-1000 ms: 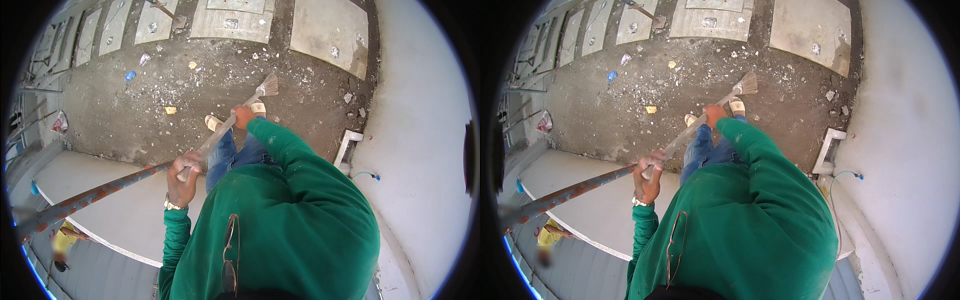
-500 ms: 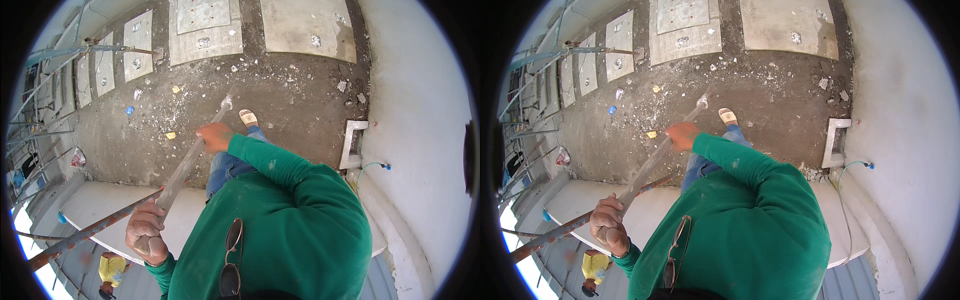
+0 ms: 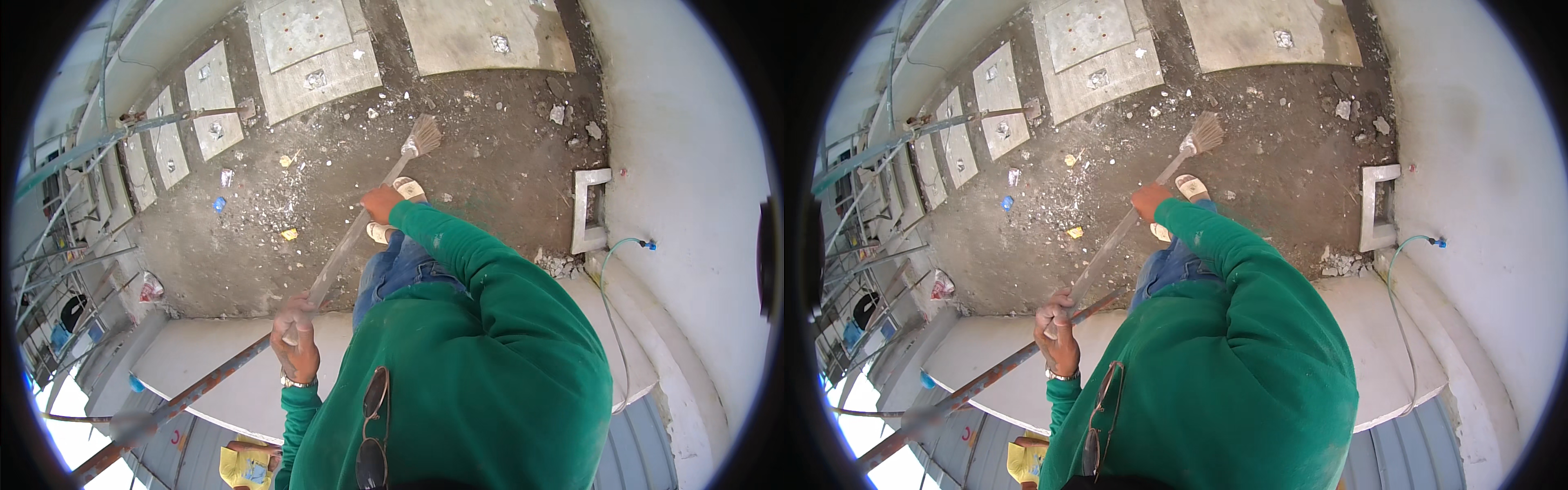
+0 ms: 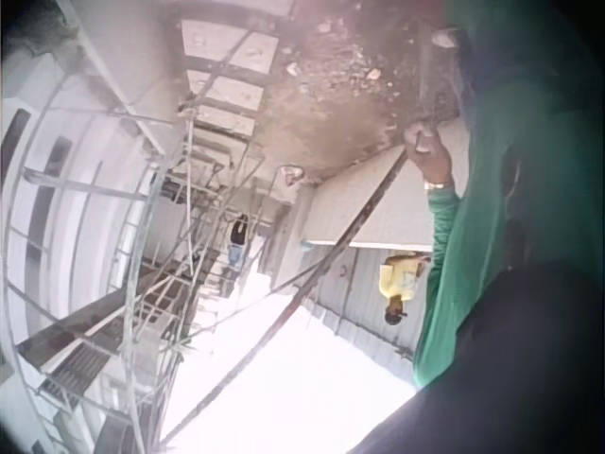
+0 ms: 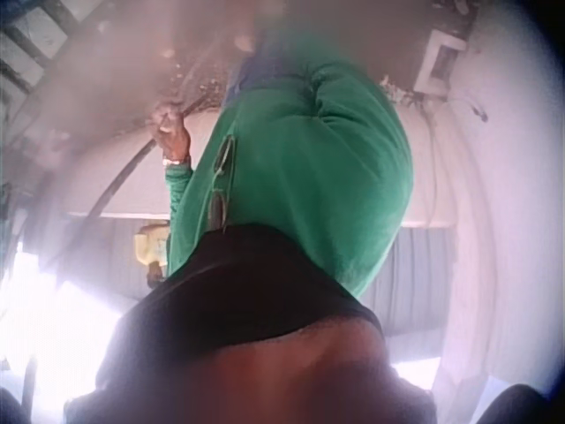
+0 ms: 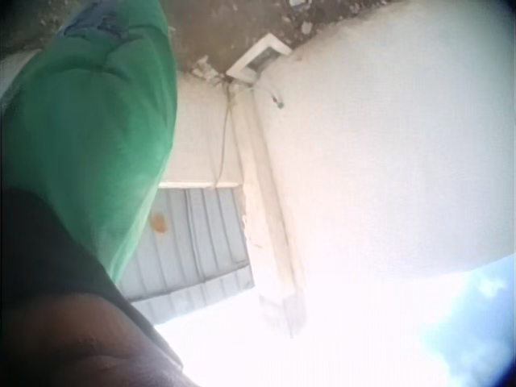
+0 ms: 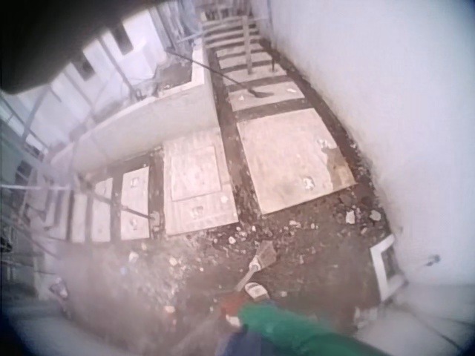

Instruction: The person walks through a construction site carrying a long metal rod. They use the rod to sweep debris and dust on the floor of a spiral staircase area. The person also picks up a plastic bag and moves it aside while continuing to sweep the floor.

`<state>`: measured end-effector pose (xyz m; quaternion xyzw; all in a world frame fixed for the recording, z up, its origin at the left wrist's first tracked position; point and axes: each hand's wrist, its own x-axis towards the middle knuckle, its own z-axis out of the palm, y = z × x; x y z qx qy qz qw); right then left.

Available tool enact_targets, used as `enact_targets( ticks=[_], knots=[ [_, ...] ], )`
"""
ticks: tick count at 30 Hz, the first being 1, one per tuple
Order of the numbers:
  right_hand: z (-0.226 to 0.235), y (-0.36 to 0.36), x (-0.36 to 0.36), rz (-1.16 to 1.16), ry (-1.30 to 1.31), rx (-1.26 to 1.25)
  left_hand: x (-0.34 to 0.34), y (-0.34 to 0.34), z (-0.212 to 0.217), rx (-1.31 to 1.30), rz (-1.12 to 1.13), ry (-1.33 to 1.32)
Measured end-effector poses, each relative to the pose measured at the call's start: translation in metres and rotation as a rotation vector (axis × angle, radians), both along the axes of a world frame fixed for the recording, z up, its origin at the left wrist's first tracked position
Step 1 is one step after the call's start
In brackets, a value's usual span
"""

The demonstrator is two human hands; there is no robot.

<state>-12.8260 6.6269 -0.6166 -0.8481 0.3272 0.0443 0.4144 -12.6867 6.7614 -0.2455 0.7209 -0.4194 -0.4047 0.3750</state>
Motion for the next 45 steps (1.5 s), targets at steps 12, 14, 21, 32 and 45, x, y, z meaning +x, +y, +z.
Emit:
enact_targets(
  ticks=[12,14,21,32,45],
  knots=[
    [0.191,-0.035,0.071,0.231,-0.156,0.219,0.022,-0.024,0.117,-0.425,0.021,0.000],
    [0.167,-0.045,0.037,0.185,-0.054,0.153,0.033,-0.028,0.103,-0.264,-0.056,0.116],
    [0.020,-0.132,-0.064,0.219,0.337,-0.053,0.020,-0.074,-0.061,-0.135,-0.225,0.404],
    [0.022,-0.021,0.267,0.612,-0.012,0.091,0.158,0.028,0.016,-0.002,0.327,-0.020],
    [0.187,-0.044,0.306,0.622,-0.255,0.184,0.153,-0.018,0.113,-0.446,0.549,-0.180]
  ],
)
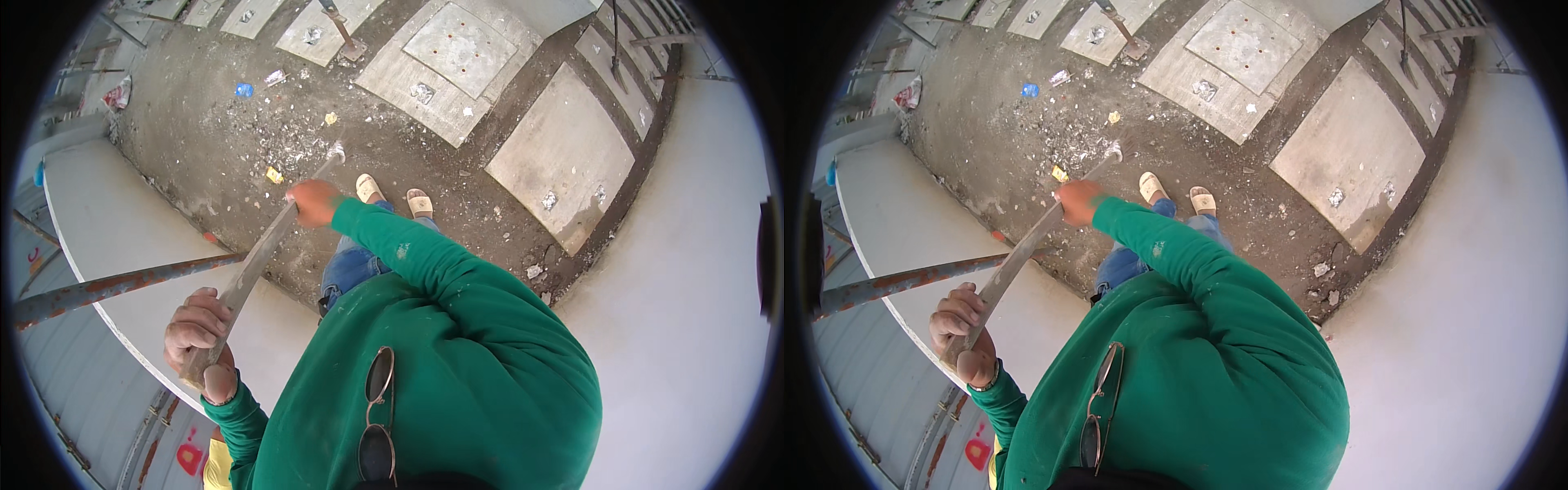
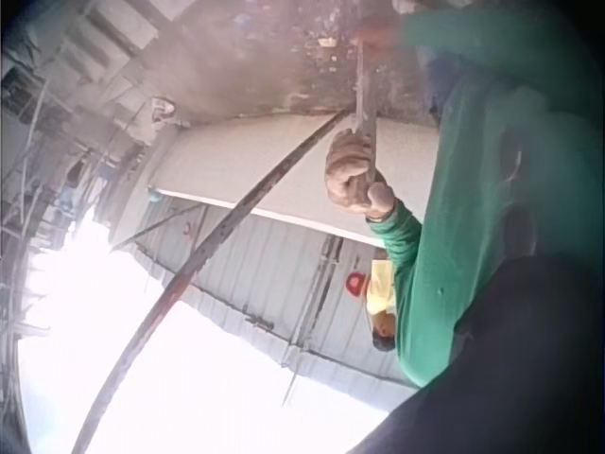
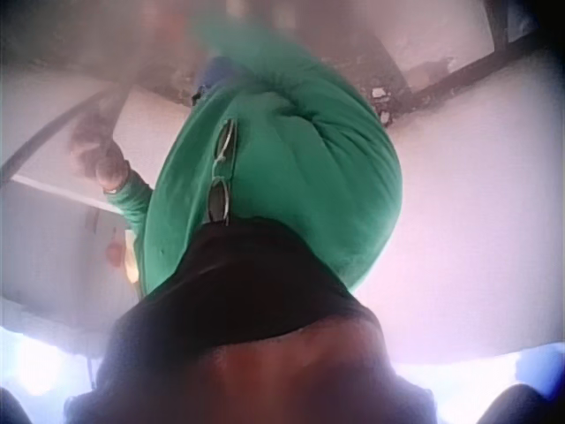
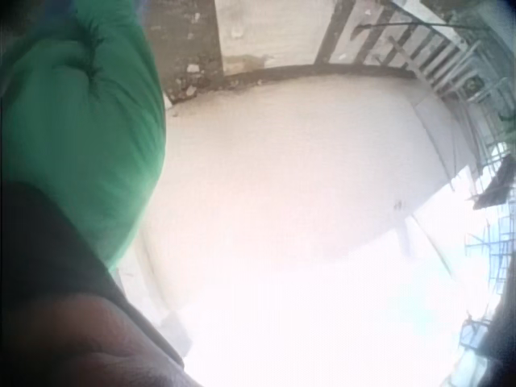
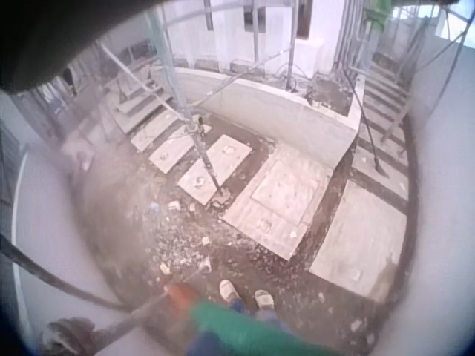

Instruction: The person walks through a construction site carrying a long metal rod. They use the rod to sweep debris and dust on the floor of a spiral staircase area. The person also picks up a plastic bag and moves it aside while continuing to sweep the floor.

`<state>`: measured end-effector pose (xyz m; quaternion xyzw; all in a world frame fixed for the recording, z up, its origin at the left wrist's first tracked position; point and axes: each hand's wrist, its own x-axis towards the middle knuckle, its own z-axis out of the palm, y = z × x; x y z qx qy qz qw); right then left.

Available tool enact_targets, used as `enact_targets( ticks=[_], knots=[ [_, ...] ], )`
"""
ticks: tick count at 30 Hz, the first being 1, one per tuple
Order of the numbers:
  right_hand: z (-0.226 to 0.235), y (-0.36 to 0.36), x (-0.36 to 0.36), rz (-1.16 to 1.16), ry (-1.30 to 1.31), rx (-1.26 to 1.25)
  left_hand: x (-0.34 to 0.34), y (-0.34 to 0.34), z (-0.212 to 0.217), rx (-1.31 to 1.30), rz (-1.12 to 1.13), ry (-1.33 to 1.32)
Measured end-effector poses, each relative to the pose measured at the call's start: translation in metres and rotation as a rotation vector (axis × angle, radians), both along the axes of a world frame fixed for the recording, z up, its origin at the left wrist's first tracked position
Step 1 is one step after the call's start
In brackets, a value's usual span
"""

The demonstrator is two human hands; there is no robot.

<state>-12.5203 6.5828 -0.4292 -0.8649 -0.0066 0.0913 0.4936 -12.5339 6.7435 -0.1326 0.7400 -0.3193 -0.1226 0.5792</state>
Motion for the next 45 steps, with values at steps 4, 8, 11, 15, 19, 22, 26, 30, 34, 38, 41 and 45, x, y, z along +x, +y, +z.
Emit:
enact_targets(
  ticks=[4,8,11,15,19,22,26,30,34,38,41,45],
  knots=[
    [-0.034,-0.052,-0.107,-0.263,0.166,-0.032,-0.021,-0.046,-0.057,-0.247,0.042,0.384],
    [-0.113,-0.105,-0.209,-0.348,0.274,-0.052,-0.041,-0.087,-0.132,-0.026,-0.196,0.586],
    [-0.177,-0.123,-0.227,-0.317,0.272,-0.120,-0.037,-0.083,-0.179,0.045,-0.284,0.673],
    [-0.202,-0.102,-0.129,-0.225,0.189,-0.158,0.007,-0.050,-0.195,-0.005,-0.057,0.673],
    [-0.189,-0.008,0.038,-0.181,0.214,-0.253,0.082,0.032,-0.182,-0.105,0.384,0.523],
    [-0.164,0.054,0.125,-0.100,0.079,-0.157,0.107,0.074,-0.153,-0.119,0.452,0.351],
    [-0.111,0.085,0.191,0.034,-0.083,-0.056,0.103,0.102,-0.119,0.026,0.393,0.150],
    [-0.021,0.069,0.209,0.194,0.053,-0.170,0.140,0.121,-0.077,-0.242,0.578,0.194],
    [-0.032,0.015,0.166,0.197,0.350,-0.357,0.178,0.090,-0.109,-0.310,0.585,0.446],
    [-0.140,-0.085,0.063,0.092,0.494,-0.482,0.152,0.033,-0.207,-0.126,0.316,0.775],
    [-0.217,-0.119,0.037,0.019,0.506,-0.515,0.131,0.003,-0.247,-0.161,0.353,0.771],
    [-0.209,-0.051,0.127,0.091,0.354,-0.456,0.150,0.040,-0.218,-0.027,0.612,0.632]
  ],
)
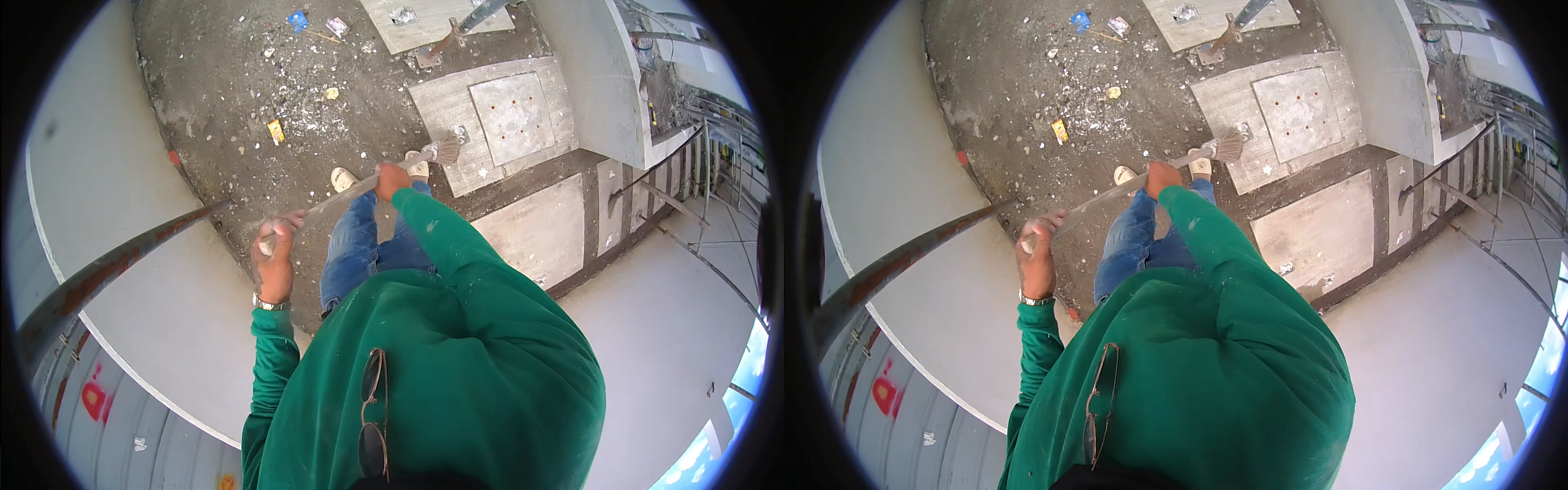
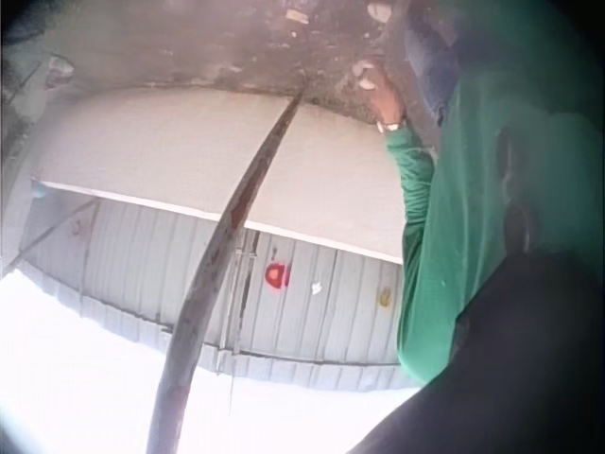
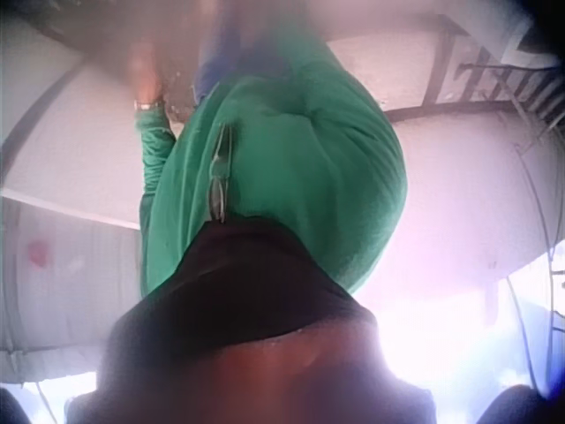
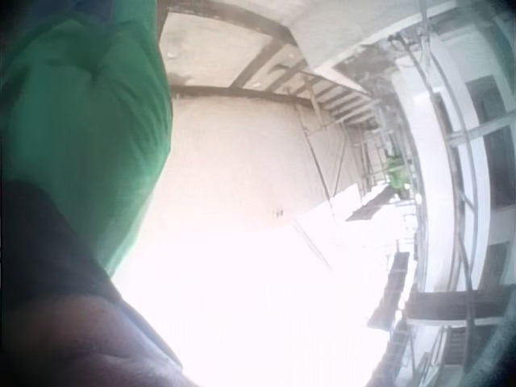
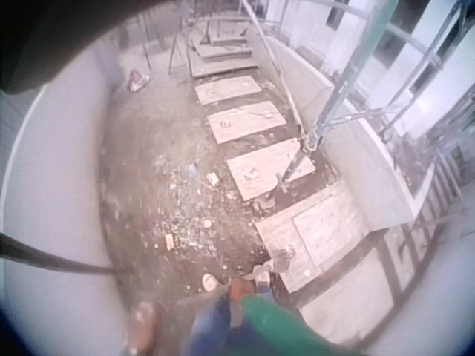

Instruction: The person walks through a construction site carrying a long metal rod. They use the rod to sweep debris and dust on the floor of a spiral staircase area. The person also picks up a plastic bag and moves it aside while continuing to sweep the floor.

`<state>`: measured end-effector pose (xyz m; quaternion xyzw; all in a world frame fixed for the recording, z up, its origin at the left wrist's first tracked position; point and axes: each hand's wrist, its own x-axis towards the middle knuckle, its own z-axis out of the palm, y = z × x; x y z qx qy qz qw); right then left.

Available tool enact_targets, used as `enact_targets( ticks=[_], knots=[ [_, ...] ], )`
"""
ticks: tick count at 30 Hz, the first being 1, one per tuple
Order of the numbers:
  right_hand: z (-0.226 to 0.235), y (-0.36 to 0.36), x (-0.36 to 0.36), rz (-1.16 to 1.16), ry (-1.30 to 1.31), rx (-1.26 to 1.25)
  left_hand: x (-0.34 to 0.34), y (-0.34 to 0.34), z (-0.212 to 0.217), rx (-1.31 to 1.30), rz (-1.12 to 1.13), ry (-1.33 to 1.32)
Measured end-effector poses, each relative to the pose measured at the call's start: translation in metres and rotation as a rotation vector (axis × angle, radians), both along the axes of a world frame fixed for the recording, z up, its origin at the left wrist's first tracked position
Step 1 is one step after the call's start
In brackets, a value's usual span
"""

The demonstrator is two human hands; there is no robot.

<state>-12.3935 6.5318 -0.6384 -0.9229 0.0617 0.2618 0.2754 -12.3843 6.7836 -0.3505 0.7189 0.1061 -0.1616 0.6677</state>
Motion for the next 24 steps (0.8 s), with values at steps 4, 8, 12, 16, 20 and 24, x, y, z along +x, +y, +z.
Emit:
enact_targets(
  ticks=[4,8,12,16,20,24],
  knots=[
    [0.060,0.066,0.094,0.060,-0.198,0.211,0.006,0.000,0.078,0.243,0.016,-0.239],
    [0.136,0.044,0.139,0.140,-0.345,0.428,0.007,-0.055,0.147,0.394,0.002,-0.397],
    [0.208,-0.014,0.146,0.333,-0.154,0.327,0.016,-0.088,0.190,0.111,0.191,-0.411],
    [0.151,-0.084,0.146,0.370,-0.023,0.170,0.021,-0.135,0.135,-0.064,0.351,-0.183],
    [0.061,-0.106,0.176,0.544,-0.004,0.105,0.021,-0.177,0.062,0.142,0.393,-0.184],
    [0.073,-0.063,0.182,0.521,-0.077,0.264,-0.001,-0.187,0.077,0.386,0.254,-0.294]
  ],
)
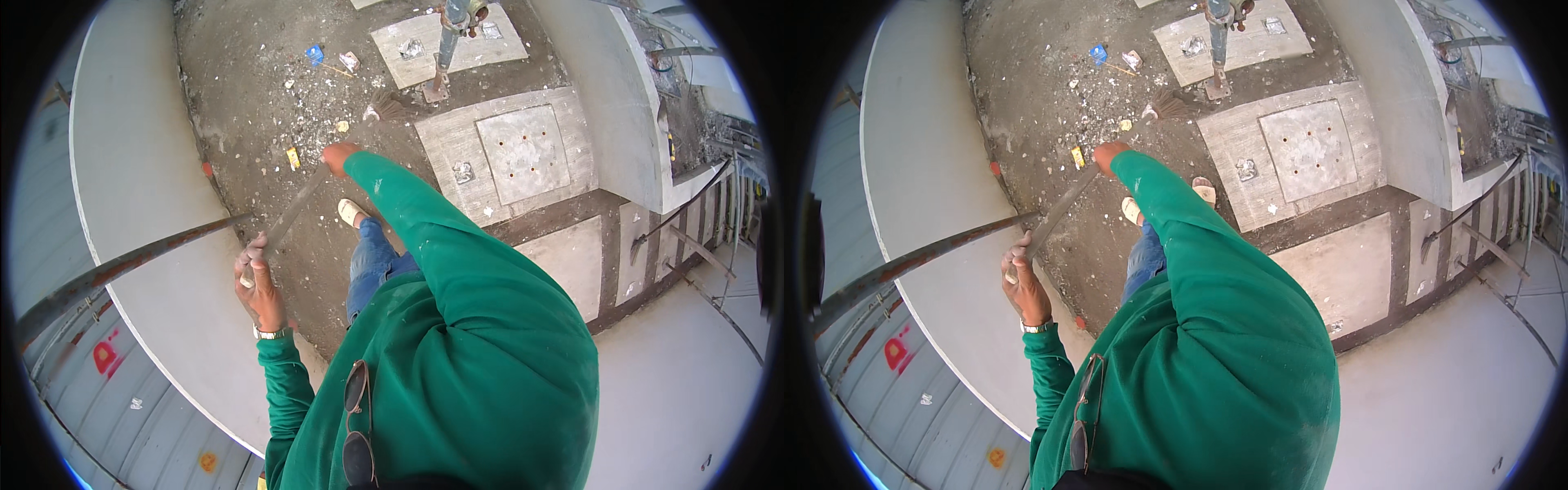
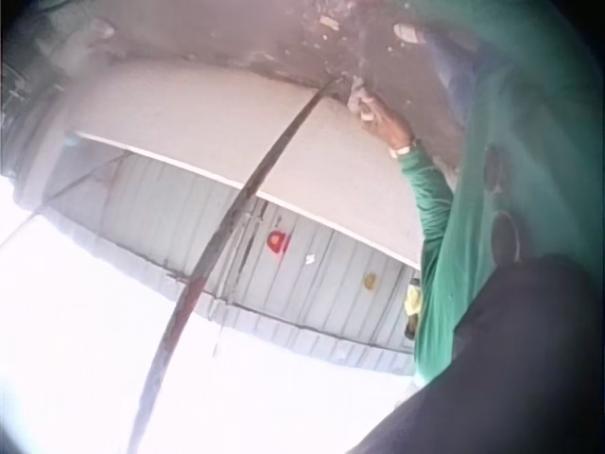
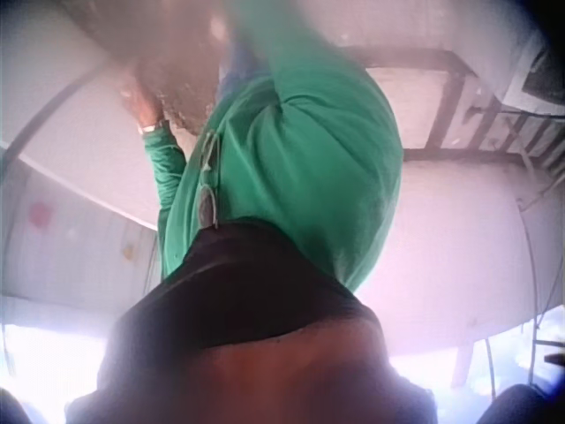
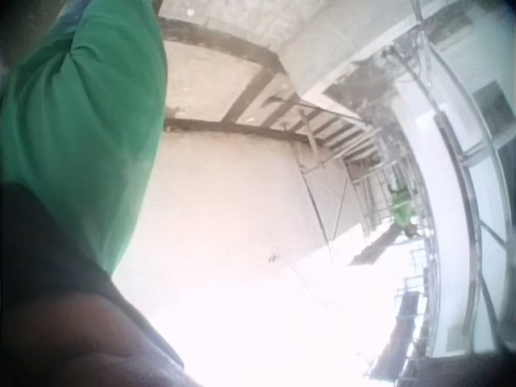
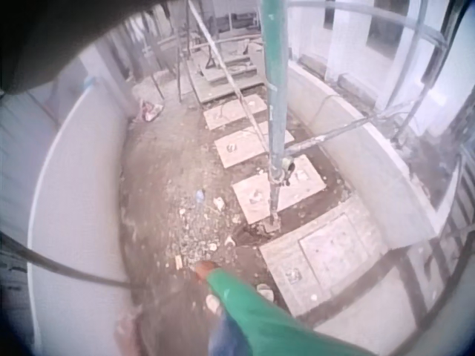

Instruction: The person walks through a construction site carrying a long metal rod. They use the rod to sweep debris and dust on the floor of a spiral staircase area. The person also picks up a plastic bag and moves it aside while continuing to sweep the floor.

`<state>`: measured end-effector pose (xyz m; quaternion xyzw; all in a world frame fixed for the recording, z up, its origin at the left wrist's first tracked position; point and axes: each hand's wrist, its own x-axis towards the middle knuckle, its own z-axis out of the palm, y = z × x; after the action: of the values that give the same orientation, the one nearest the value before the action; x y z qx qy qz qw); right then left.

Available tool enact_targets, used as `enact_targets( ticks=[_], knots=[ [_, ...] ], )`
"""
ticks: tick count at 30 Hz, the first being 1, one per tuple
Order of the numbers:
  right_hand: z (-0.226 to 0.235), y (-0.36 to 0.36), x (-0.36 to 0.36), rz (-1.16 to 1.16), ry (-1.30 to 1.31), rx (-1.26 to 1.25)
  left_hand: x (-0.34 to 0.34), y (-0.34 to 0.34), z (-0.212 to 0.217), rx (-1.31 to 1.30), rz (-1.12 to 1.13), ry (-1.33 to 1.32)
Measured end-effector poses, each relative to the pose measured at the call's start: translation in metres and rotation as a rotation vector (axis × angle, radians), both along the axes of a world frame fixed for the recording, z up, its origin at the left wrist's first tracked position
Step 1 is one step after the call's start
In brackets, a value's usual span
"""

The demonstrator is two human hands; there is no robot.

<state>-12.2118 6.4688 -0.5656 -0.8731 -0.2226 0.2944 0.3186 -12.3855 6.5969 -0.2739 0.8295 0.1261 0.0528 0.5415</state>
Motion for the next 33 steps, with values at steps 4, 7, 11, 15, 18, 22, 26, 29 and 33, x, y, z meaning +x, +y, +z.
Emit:
enact_targets(
  ticks=[4,7,11,15,18,22,26,29,33],
  knots=[
    [0.032,0.010,0.005,-0.111,-0.193,0.310,-0.005,-0.014,0.047,0.112,-0.092,-0.043],
    [0.054,-0.016,0.000,-0.052,-0.138,0.374,0.000,-0.033,0.065,0.096,0.003,-0.131],
    [0.104,-0.076,-0.022,0.005,-0.321,0.228,-0.059,0.015,-0.021,0.096,0.197,0.299],
    [0.160,-0.111,-0.036,-0.100,-0.209,0.682,-0.072,-0.011,-0.120,0.018,0.205,0.431],
    [0.227,-0.110,-0.043,-0.056,-0.149,0.773,-0.034,-0.040,-0.115,0.002,0.027,0.199],
    [0.263,-0.083,-0.041,0.022,-0.035,0.965,0.028,-0.067,-0.119,0.234,-0.007,-0.030],
    [0.318,-0.032,-0.036,0.303,0.141,1.046,0.061,-0.049,-0.145,0.106,-0.071,-0.099],
    [0.348,-0.012,-0.014,0.489,0.305,1.061,0.070,-0.029,-0.148,-0.003,-0.047,-0.078],
    [0.356,0.021,0.012,0.538,0.371,0.989,0.043,-0.007,-0.163,0.066,0.180,-0.157]
  ],
)
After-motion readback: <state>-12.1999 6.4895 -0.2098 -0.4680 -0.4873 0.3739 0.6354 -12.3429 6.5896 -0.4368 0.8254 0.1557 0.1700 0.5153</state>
